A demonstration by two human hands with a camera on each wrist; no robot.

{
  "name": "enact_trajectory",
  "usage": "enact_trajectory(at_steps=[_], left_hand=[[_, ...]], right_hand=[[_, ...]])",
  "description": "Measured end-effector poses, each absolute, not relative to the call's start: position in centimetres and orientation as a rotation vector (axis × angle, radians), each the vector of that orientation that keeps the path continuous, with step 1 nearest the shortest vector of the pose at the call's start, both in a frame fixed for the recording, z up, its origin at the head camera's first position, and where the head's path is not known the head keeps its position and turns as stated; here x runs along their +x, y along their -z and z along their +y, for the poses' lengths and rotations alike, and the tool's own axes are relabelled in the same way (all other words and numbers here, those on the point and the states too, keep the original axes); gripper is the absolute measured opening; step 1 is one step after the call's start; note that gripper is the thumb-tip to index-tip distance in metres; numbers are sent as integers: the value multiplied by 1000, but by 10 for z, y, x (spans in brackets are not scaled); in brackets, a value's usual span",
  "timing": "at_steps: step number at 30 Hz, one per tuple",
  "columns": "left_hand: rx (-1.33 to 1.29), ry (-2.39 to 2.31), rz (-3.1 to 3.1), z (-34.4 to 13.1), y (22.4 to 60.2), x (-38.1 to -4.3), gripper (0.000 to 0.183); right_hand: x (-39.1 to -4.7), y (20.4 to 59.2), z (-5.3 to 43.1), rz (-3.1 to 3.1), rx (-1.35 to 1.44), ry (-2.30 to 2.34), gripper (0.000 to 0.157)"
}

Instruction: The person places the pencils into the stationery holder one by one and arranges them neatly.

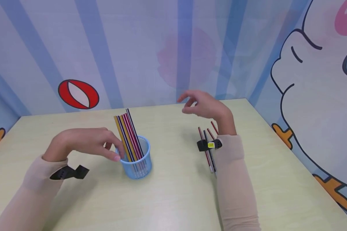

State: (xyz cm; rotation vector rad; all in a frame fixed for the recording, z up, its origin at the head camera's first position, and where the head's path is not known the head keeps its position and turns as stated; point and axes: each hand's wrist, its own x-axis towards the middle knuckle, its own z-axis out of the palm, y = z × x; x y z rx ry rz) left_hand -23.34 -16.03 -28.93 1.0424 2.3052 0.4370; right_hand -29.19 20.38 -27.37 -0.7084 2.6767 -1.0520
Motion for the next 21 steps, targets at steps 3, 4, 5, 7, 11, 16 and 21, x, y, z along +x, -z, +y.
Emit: enact_trajectory(at_steps=[3, 4, 5, 7, 11, 16, 21], left_hand=[[1044, -437, 2311, -161, 289, -234, 20], [1045, -438, 2312, -161, 289, -234, 20], [1045, -442, 2312, -161, 289, -233, 20], [1049, -449, 2310, -161, 291, -233, 20], [1060, -458, 2301, -161, 293, -233, 19], [1083, -460, 2298, -160, 294, -235, 19], [1076, -456, 2299, -160, 293, -235, 19]], right_hand=[[-295, 278, 212, 2648, -680, 1016, 35], [-296, 280, 214, 2639, -671, 988, 36], [-297, 282, 216, 2625, -666, 959, 37], [-301, 288, 219, 2601, -643, 885, 40], [-309, 302, 224, 2557, -559, 755, 42], [-317, 316, 228, 2517, -461, 663, 44], [-319, 324, 230, 2498, -330, 569, 46]])
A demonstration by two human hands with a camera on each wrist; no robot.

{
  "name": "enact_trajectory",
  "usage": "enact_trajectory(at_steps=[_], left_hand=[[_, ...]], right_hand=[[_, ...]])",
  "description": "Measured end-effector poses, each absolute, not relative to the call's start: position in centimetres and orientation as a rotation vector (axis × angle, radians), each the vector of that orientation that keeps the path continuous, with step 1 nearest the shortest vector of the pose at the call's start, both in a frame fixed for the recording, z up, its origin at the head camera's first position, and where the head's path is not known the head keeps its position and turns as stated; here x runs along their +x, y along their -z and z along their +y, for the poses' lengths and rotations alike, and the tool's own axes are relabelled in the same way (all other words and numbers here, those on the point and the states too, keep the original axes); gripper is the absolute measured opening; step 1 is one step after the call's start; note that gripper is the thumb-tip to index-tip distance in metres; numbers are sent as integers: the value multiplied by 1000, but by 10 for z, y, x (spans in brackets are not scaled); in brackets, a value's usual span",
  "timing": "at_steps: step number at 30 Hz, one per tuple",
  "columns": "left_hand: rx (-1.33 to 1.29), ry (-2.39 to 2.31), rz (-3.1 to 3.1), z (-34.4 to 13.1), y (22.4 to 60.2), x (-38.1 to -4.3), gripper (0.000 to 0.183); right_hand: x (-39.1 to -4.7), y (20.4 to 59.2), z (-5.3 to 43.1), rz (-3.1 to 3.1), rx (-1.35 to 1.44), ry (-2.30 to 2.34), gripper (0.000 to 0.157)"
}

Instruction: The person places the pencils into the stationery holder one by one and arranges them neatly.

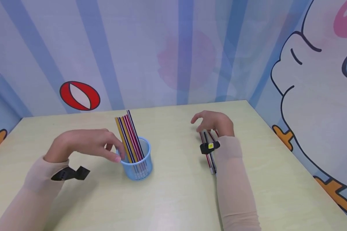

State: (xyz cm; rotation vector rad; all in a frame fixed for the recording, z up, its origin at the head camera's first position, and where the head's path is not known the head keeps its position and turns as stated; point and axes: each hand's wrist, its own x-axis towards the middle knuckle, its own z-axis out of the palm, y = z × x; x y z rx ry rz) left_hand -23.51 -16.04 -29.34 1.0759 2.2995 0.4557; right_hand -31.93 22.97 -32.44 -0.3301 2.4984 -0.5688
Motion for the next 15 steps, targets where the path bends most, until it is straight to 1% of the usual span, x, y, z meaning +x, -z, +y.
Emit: enact_trajectory(at_steps=[5, 10, 12, 15], left_hand=[[1057, -446, 2303, -161, 294, -235, 19], [1068, -442, 2309, -162, 295, -237, 19], [1068, -442, 2309, -162, 296, -238, 19], [1062, -443, 2308, -162, 296, -238, 19]], right_hand=[[-317, 332, 228, 2496, -204, 547, 45], [-321, 342, 224, 2501, -157, 577, 46], [-322, 346, 221, 2502, -130, 608, 43], [-324, 350, 214, 2505, -112, 628, 35]])
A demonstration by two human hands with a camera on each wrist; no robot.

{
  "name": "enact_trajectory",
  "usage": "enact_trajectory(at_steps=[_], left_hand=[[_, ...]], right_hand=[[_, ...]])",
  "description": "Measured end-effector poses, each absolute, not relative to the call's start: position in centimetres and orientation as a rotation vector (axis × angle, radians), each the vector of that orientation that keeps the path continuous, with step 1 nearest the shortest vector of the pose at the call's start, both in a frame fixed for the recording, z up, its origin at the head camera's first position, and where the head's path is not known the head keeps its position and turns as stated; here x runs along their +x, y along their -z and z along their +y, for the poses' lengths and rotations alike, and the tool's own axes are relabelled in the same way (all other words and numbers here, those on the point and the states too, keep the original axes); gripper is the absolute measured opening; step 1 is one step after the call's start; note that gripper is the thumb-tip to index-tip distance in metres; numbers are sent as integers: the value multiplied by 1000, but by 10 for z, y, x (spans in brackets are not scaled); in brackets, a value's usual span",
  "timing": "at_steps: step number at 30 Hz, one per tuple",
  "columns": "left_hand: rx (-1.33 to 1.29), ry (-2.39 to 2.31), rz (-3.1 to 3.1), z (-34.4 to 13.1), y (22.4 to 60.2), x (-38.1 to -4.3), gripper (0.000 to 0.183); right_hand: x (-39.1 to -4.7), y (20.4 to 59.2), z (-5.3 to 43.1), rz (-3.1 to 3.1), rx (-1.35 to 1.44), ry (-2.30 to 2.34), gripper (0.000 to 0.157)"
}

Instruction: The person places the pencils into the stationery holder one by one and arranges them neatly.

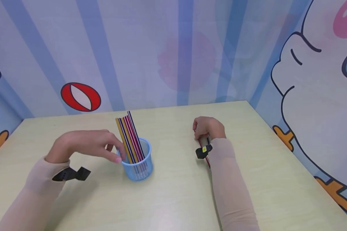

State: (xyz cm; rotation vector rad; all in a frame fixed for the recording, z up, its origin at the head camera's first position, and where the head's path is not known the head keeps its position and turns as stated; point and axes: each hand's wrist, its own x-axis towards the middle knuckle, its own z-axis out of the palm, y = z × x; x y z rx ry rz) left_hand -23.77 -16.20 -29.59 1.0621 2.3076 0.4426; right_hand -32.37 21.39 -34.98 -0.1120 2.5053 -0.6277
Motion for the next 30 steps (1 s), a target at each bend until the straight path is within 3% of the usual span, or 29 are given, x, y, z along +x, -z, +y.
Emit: enact_trajectory(at_steps=[4, 13, 30], left_hand=[[1055, -443, 2305, -162, 297, -237, 20], [1063, -448, 2306, -162, 295, -238, 19], [1066, -451, 2299, -162, 296, -239, 19]], right_hand=[[-327, 353, 209, 2490, -183, 607, 28], [-333, 347, 204, 2306, -559, 1021, 39], [-317, 308, 188, 2408, -782, 1266, 33]])
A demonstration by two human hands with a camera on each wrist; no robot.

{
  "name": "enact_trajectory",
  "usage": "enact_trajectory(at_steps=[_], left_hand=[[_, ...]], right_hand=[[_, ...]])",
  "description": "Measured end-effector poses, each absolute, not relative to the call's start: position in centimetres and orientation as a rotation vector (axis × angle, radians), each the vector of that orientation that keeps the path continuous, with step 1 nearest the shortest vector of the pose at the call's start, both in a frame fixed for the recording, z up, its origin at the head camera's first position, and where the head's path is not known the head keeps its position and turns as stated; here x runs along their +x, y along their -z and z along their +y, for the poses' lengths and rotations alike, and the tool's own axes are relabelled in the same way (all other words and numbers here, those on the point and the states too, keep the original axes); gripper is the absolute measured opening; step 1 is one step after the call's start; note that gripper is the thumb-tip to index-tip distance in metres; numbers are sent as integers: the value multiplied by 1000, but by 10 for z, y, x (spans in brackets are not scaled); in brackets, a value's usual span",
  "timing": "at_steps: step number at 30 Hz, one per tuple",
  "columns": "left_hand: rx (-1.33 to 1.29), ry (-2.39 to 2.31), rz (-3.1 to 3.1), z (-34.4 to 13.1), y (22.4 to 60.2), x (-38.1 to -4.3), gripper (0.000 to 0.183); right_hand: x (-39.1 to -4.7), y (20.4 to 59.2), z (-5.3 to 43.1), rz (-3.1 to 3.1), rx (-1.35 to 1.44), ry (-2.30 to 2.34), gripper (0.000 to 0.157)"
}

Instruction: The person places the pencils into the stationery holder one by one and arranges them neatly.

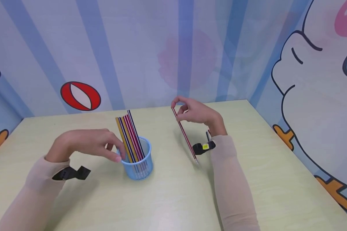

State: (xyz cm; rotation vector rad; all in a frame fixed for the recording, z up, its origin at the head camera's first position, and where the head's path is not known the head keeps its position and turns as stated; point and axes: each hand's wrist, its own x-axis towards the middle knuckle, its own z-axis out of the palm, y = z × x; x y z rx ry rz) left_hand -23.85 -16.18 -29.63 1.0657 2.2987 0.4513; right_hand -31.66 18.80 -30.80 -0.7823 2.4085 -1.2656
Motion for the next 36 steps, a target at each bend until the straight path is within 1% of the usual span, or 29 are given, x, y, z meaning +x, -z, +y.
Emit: enact_trajectory(at_steps=[5, 12, 24, 31, 36], left_hand=[[1063, -448, 2301, -161, 297, -238, 20], [1074, -447, 2301, -162, 296, -237, 19], [1058, -438, 2305, -161, 294, -237, 21], [1052, -441, 2295, -160, 295, -235, 22], [1036, -436, 2303, -160, 293, -234, 24]], right_hand=[[-308, 296, 184, 2403, -831, 1399, 29], [-297, 284, 177, 2422, -913, 1555, 30], [-278, 261, 161, 2483, -915, 1932, 26], [-269, 258, 150, 2448, -992, 2139, 27], [-268, 260, 137, 2505, -1074, 2099, 29]])
